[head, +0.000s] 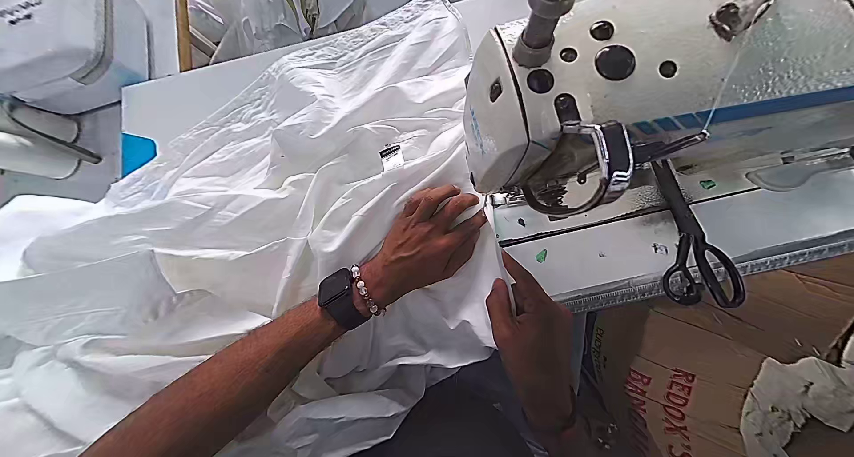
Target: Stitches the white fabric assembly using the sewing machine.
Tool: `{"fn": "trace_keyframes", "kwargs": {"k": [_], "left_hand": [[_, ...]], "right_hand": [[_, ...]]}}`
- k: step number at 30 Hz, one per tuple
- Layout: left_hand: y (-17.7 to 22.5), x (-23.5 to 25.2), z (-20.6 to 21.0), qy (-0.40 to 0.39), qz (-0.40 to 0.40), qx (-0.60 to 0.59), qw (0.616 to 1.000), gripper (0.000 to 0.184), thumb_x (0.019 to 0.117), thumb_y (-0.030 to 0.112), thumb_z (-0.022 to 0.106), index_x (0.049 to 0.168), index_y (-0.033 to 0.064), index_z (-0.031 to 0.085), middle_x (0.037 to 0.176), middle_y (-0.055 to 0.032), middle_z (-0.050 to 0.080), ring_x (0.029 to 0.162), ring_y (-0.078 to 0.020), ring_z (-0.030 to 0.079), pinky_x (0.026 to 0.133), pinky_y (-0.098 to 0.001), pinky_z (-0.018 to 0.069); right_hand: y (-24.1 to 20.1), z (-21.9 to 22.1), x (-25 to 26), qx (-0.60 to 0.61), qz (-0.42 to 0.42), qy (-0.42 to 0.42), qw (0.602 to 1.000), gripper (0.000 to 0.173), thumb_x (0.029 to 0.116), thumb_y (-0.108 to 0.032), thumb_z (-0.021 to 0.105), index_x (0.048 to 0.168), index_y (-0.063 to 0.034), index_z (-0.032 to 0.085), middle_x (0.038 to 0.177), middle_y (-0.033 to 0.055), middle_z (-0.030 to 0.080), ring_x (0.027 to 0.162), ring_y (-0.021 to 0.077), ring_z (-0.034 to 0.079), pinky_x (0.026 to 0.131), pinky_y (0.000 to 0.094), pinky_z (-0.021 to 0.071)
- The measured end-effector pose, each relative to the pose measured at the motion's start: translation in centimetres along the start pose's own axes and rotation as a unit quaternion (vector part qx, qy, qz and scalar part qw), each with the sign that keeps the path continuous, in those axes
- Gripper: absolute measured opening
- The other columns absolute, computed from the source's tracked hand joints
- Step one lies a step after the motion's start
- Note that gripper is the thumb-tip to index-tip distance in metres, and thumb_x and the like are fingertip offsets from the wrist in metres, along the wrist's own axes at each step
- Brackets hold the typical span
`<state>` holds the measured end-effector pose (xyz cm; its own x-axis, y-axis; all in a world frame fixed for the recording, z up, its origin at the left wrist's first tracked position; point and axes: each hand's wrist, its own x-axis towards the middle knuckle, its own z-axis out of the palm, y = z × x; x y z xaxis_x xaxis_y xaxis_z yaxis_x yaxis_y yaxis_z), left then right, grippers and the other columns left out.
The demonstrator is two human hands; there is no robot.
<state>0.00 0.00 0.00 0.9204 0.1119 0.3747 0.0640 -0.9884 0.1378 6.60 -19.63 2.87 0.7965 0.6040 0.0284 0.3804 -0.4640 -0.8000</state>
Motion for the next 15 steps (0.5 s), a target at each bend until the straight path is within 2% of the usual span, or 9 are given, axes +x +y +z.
{"fn": "trace_keyframes", "kwargs": {"k": [3, 5, 11, 13, 15], "left_hand": [[2.8, -0.8, 0.0, -0.024, -0.071, 0.042, 0.996, 0.039, 0.1025, 0.029, 0.047, 0.134, 0.0226, 0.069, 0.141, -0.0057, 0.060, 0.136, -0.0283, 0.048, 0.112, -0.0443, 0.0348], [3.5, -1.2, 0.1, -0.029, -0.108, 0.027, 0.993, 0.042, 0.1021, 0.032, 0.046, 0.138, 0.0235, 0.066, 0.144, -0.0059, 0.058, 0.137, -0.0282, 0.046, 0.114, -0.0456, 0.0335], [0.0, -0.5, -0.4, -0.011, -0.005, 0.008, 1.000, 0.035, 0.1021, 0.031, 0.052, 0.129, 0.0234, 0.073, 0.135, -0.0050, 0.063, 0.132, -0.0266, 0.050, 0.112, -0.0433, 0.0358], [1.0, -0.7, -0.3, -0.012, -0.024, 0.034, 0.999, 0.035, 0.1025, 0.028, 0.050, 0.131, 0.0217, 0.070, 0.139, -0.0056, 0.061, 0.134, -0.0276, 0.049, 0.112, -0.0436, 0.0353], [2.6, -1.1, -0.1, -0.029, -0.083, 0.025, 0.996, 0.040, 0.1027, 0.027, 0.046, 0.136, 0.0233, 0.067, 0.142, -0.0060, 0.058, 0.137, -0.0286, 0.046, 0.113, -0.0455, 0.0341]], "right_hand": [[0.1, 0.4, 0.6, -0.019, -0.008, 0.007, 1.000, 0.041, 0.0930, -0.015, 0.058, 0.130, -0.0047, 0.071, 0.053, -0.0078, 0.054, 0.040, 0.0007, 0.041, 0.038, 0.0216, 0.0365], [0.2, 0.7, 0.9, -0.023, -0.013, 0.006, 1.000, 0.040, 0.0932, -0.014, 0.058, 0.130, -0.0045, 0.071, 0.053, -0.0070, 0.053, 0.041, 0.0013, 0.041, 0.039, 0.0217, 0.0365], [-0.3, 1.2, 1.6, -0.025, 0.006, -0.008, 1.000, 0.042, 0.0915, -0.016, 0.060, 0.132, -0.0082, 0.071, 0.056, -0.0075, 0.051, 0.044, 0.0033, 0.040, 0.041, 0.0237, 0.0364], [-0.7, 1.3, 1.3, -0.040, 0.024, -0.025, 0.999, 0.046, 0.0888, -0.019, 0.063, 0.134, -0.0099, 0.068, 0.063, -0.0059, 0.056, 0.048, 0.0059, 0.046, 0.044, 0.0273, 0.0412], [-0.8, 1.1, 0.6, -0.047, 0.026, -0.024, 0.998, 0.047, 0.0871, -0.020, 0.063, 0.132, -0.0074, 0.069, 0.066, -0.0044, 0.060, 0.049, 0.0060, 0.048, 0.045, 0.0272, 0.0428]]}}
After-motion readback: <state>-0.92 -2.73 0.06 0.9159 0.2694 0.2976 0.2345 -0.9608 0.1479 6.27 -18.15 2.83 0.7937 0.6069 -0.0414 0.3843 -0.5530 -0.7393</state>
